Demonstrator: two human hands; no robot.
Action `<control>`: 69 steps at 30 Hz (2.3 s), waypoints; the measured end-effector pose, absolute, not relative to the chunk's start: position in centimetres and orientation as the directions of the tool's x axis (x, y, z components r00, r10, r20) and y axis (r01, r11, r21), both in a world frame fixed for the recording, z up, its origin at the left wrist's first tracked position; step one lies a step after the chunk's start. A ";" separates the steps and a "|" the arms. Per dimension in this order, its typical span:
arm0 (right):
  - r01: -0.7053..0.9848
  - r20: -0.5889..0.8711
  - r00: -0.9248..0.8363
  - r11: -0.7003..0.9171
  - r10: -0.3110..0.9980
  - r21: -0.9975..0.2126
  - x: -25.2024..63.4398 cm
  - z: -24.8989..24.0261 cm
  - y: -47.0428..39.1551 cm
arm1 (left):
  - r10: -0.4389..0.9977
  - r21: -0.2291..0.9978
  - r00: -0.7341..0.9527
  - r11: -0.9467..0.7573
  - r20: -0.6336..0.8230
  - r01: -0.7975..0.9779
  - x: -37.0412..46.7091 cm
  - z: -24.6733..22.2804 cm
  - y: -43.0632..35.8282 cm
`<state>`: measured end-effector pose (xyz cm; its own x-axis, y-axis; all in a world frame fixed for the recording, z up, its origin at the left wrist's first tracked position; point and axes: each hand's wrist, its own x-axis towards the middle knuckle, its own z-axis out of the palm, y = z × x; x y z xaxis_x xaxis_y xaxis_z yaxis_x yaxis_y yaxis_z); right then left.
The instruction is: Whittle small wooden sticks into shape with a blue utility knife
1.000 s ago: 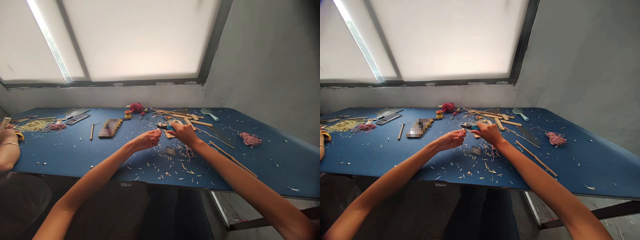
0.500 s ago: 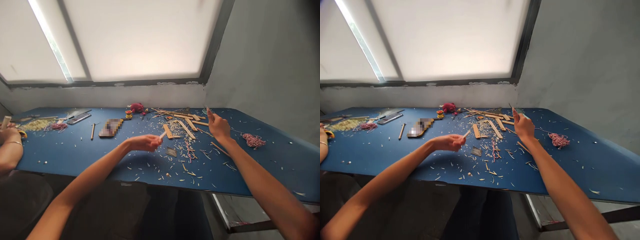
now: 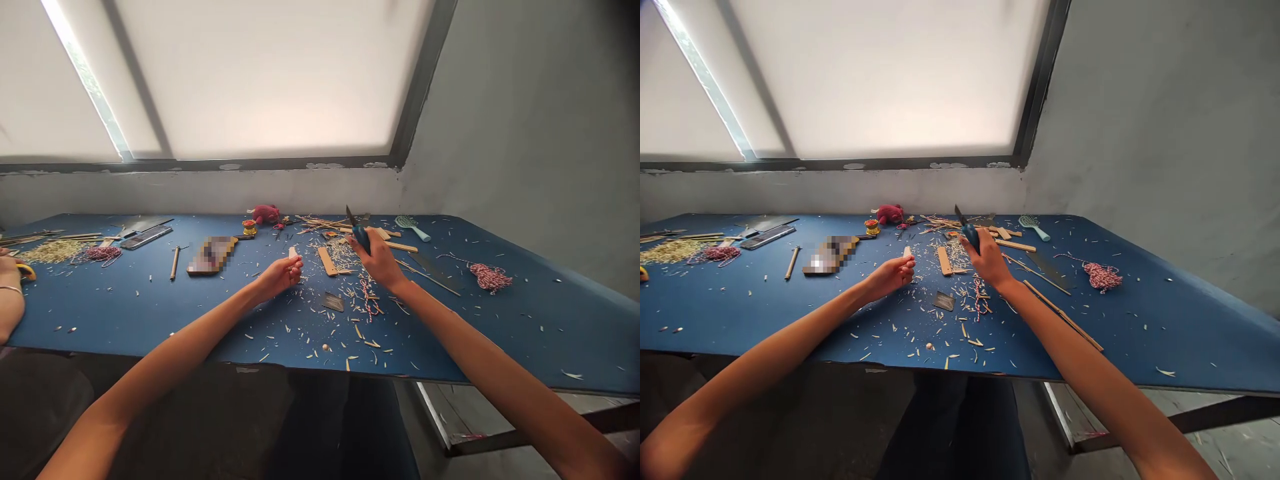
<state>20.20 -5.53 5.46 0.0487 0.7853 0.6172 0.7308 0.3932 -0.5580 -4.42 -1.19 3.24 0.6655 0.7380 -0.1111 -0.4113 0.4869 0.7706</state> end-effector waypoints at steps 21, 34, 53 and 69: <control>-0.437 0.004 -0.286 -0.127 0.958 -0.891 18.8 5.4 -6.2 | 0.745 0.842 0.666 0.386 -0.044 -0.376 -4.3 2.6 -1.3; -0.406 0.013 -0.283 -0.107 0.959 -0.907 18.6 4.9 -6.2 | 0.753 0.843 0.657 0.382 -0.046 -0.379 -4.3 2.8 -1.5; -0.329 0.108 -0.254 0.019 0.961 -0.944 18.2 5.2 -6.4 | 0.751 0.835 0.659 0.387 -0.039 -0.392 -4.3 2.9 -1.5; -0.272 0.001 -0.176 -0.048 0.984 -0.961 18.2 4.6 -5.8 | 0.745 0.845 0.667 0.368 -0.019 -0.388 -4.1 2.7 -1.7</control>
